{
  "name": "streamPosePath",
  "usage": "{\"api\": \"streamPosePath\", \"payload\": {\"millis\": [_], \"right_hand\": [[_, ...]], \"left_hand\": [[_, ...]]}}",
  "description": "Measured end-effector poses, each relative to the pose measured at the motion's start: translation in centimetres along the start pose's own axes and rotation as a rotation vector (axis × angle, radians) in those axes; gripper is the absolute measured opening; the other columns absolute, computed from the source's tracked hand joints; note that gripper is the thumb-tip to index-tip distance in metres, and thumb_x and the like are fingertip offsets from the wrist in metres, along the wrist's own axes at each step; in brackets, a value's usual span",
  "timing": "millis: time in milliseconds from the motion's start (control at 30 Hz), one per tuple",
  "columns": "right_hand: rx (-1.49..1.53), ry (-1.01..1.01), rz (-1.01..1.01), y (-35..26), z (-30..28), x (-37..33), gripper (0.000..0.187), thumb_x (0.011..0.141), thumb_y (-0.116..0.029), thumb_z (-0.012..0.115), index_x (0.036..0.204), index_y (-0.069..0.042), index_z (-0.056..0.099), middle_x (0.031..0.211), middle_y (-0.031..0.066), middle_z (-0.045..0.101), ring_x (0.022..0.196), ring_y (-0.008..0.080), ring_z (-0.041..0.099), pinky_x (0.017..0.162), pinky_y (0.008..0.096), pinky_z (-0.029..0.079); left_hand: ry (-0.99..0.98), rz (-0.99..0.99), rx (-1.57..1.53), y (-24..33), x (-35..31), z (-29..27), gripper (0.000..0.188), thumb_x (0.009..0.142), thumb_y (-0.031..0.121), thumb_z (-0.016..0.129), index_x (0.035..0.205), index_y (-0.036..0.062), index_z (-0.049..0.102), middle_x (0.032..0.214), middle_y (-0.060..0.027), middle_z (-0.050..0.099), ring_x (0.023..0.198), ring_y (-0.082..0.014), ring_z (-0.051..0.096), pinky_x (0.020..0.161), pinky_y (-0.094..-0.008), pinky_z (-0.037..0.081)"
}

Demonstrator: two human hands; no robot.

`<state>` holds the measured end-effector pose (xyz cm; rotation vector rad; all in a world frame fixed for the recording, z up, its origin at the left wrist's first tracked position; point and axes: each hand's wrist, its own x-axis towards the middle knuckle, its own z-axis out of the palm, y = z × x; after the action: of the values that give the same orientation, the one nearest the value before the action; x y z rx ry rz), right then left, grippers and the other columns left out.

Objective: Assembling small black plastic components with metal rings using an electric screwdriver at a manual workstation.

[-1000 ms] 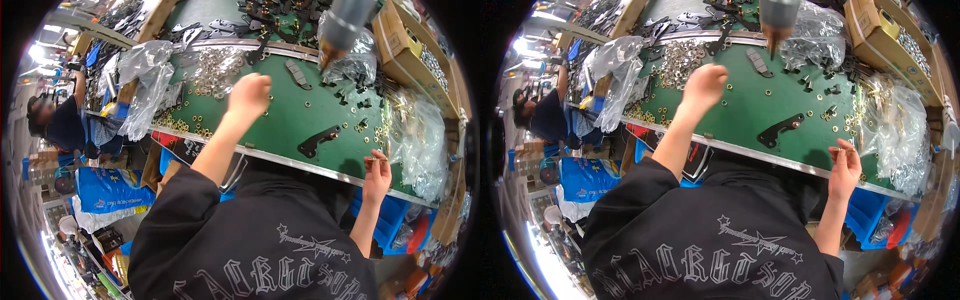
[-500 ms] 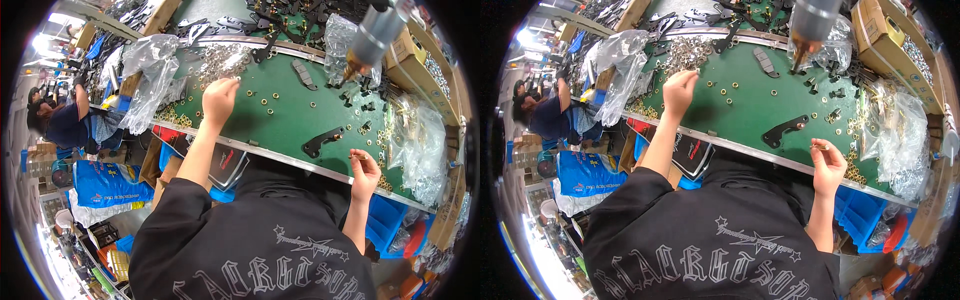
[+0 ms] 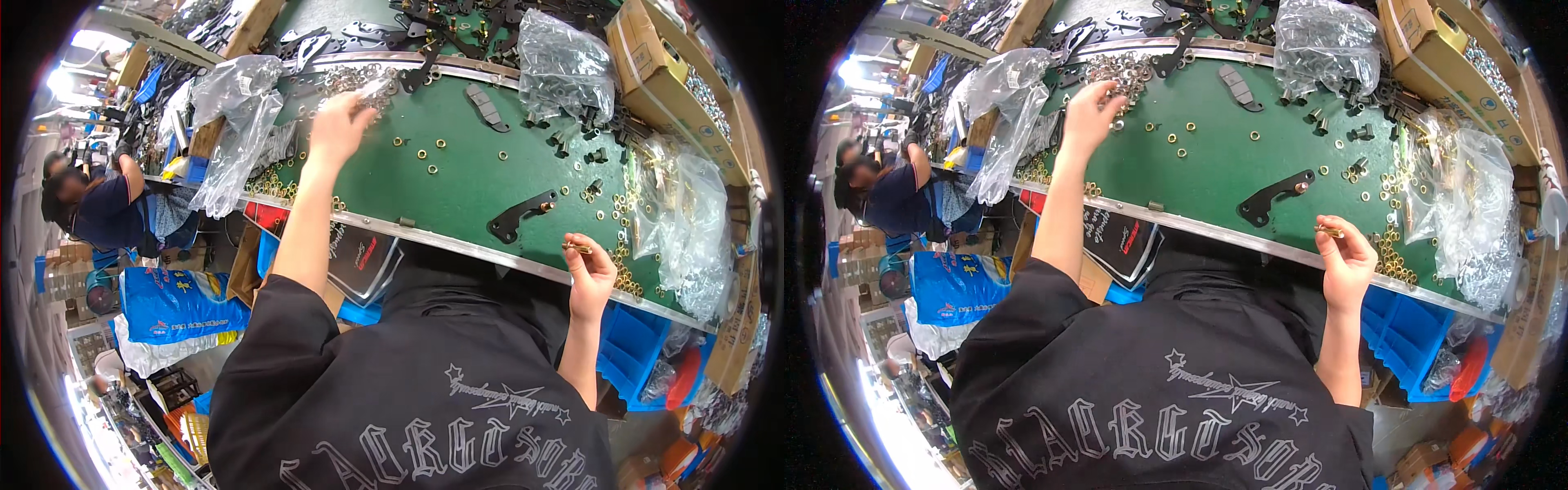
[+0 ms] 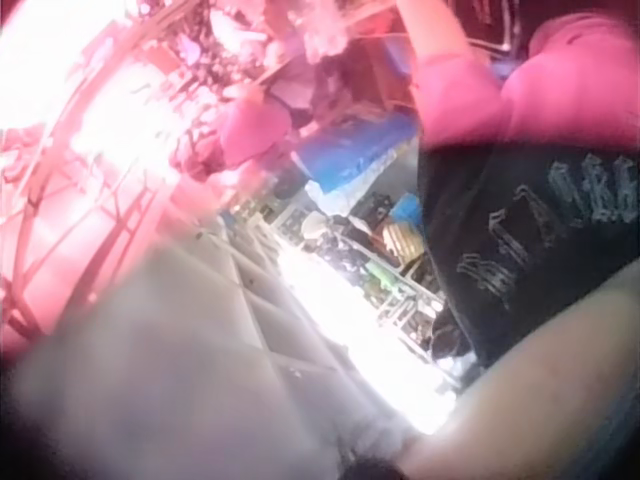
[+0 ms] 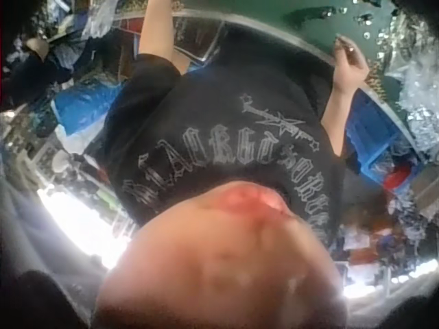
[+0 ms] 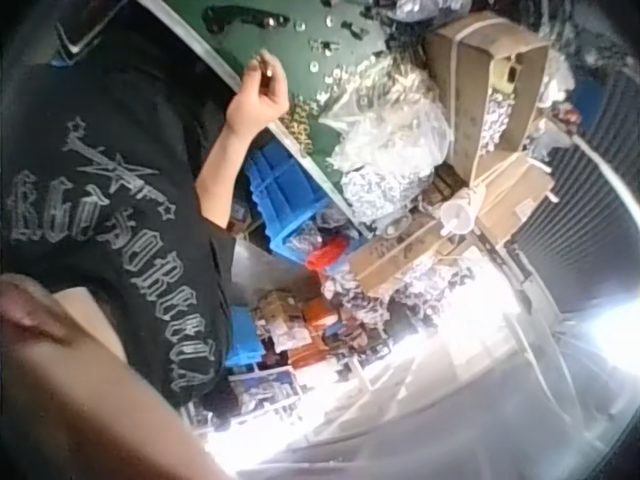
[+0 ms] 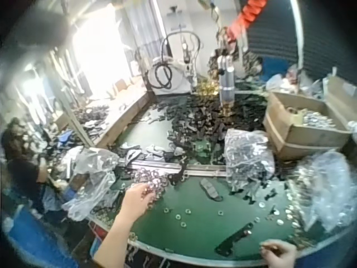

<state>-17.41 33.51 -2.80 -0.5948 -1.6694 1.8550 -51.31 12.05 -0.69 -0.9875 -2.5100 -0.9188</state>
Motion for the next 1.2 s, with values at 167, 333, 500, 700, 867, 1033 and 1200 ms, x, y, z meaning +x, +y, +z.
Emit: {"api": "streamPosePath", "payload": {"millis": [167, 333, 500, 700, 867, 1033, 1200], "right_hand": [[0.014, 0.022, 0.081, 0.4, -0.1, -0.6, 0.017, 0.079, -0.003, 0.058, 0.095, 0.001, 0.058, 0.093, 0.0091, 0.061, 0.080, 0.0120, 0.057, 0.073, 0.0232, 0.045], [0.032, -0.026, 0.105, 0.0, 0.5, -0.6, 0.015, 0.080, -0.002, 0.057, 0.094, 0.002, 0.057, 0.093, 0.0092, 0.061, 0.079, 0.0113, 0.056, 0.071, 0.0225, 0.046], [0.021, -0.040, 0.066, -0.3, 0.5, -0.7, 0.016, 0.078, -0.001, 0.058, 0.094, 0.002, 0.057, 0.094, 0.0098, 0.060, 0.080, 0.0123, 0.056, 0.071, 0.0232, 0.046], [0.041, -0.125, -0.140, -1.9, 2.1, -0.7, 0.017, 0.076, 0.002, 0.059, 0.093, 0.002, 0.057, 0.096, 0.0115, 0.057, 0.085, 0.0155, 0.055, 0.074, 0.0253, 0.046], [0.297, 0.000, -0.155, -3.3, 4.3, -0.1, 0.017, 0.076, 0.003, 0.059, 0.092, 0.002, 0.056, 0.095, 0.0130, 0.058, 0.086, 0.0164, 0.056, 0.076, 0.0267, 0.046], [0.325, 0.050, -0.034, -2.6, 5.0, 0.1, 0.016, 0.076, 0.003, 0.059, 0.092, 0.002, 0.055, 0.092, 0.0135, 0.060, 0.081, 0.0164, 0.058, 0.076, 0.0268, 0.046], [0.446, 0.028, 0.067, -1.9, 5.0, -0.7, 0.016, 0.075, 0.001, 0.062, 0.090, 0.003, 0.057, 0.086, 0.0098, 0.062, 0.078, 0.0134, 0.060, 0.071, 0.0238, 0.048]], "left_hand": [[-0.129, 0.085, 0.055, 0.5, -1.5, -1.8, 0.017, 0.072, 0.012, 0.063, 0.085, 0.0011, 0.061, 0.077, -0.0099, 0.061, 0.067, -0.0208, 0.058, 0.063, -0.0294, 0.046], [-0.156, 0.084, 0.091, -0.7, -4.4, 0.3, 0.017, 0.070, 0.011, 0.064, 0.085, 0.0021, 0.062, 0.079, -0.0109, 0.061, 0.068, -0.0214, 0.058, 0.064, -0.0291, 0.046], [0.006, 0.041, -0.111, 1.6, -4.9, 0.6, 0.013, 0.078, 0.011, 0.059, 0.083, -0.0008, 0.061, 0.080, -0.0096, 0.061, 0.069, -0.0177, 0.059, 0.064, -0.0269, 0.046], [-0.248, -0.683, -1.405, 12.7, -6.2, 0.7, 0.015, 0.085, 0.010, 0.051, 0.089, -0.0030, 0.058, 0.080, -0.0059, 0.059, 0.072, -0.0140, 0.056, 0.065, -0.0244, 0.046], [-0.582, -0.824, -1.737, 16.7, -8.3, 2.1, 0.015, 0.083, 0.009, 0.054, 0.093, -0.0013, 0.057, 0.081, -0.0049, 0.058, 0.071, -0.0120, 0.053, 0.065, -0.0221, 0.043], [-0.641, -0.801, -1.815, 19.0, -10.2, 3.4, 0.014, 0.079, 0.009, 0.060, 0.090, 0.0005, 0.058, 0.080, -0.0035, 0.058, 0.069, -0.0100, 0.052, 0.062, -0.0214, 0.042], [-0.529, -0.541, -1.546, 19.4, -10.4, 3.5, 0.010, 0.078, 0.006, 0.060, 0.086, 0.0012, 0.057, 0.081, -0.0048, 0.058, 0.069, -0.0113, 0.054, 0.062, -0.0212, 0.044]]}}
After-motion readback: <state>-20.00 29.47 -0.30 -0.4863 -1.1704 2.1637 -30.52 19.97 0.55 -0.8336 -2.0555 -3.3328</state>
